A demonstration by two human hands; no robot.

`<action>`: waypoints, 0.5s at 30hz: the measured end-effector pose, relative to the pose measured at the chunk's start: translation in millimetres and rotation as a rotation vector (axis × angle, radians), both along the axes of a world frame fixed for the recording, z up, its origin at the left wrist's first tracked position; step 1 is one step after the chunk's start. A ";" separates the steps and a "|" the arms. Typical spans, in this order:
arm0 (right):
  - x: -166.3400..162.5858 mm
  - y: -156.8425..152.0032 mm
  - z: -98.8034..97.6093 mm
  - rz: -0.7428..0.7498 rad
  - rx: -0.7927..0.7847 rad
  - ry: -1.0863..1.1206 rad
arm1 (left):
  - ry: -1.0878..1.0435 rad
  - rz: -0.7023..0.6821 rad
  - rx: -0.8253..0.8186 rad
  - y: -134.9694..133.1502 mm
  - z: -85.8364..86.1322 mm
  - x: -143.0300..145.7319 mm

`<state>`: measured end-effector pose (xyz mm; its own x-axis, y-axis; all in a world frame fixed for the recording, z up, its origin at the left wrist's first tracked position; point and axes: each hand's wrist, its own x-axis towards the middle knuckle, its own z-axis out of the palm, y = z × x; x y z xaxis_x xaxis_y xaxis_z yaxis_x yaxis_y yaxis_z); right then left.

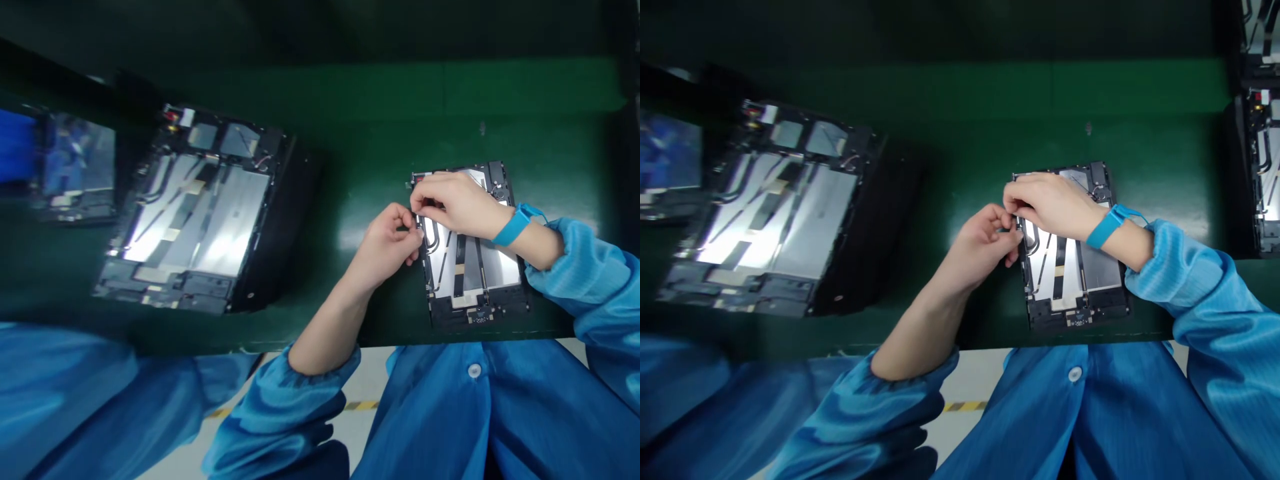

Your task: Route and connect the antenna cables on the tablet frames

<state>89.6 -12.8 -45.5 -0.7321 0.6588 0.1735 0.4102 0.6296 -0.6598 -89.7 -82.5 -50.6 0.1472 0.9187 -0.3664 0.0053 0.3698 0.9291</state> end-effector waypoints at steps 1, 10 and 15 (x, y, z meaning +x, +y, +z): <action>-0.1 0.0 1.0 0.005 -0.009 -0.005 | -0.009 0.001 -0.001 0.3 -0.3 -0.2; -0.3 1.1 4.3 -0.180 -0.022 0.008 | 0.047 -0.005 -0.116 11.2 8.2 4.0; 0.5 0.8 5.6 -0.296 -0.050 0.054 | -0.004 0.052 -0.091 25.9 8.9 4.5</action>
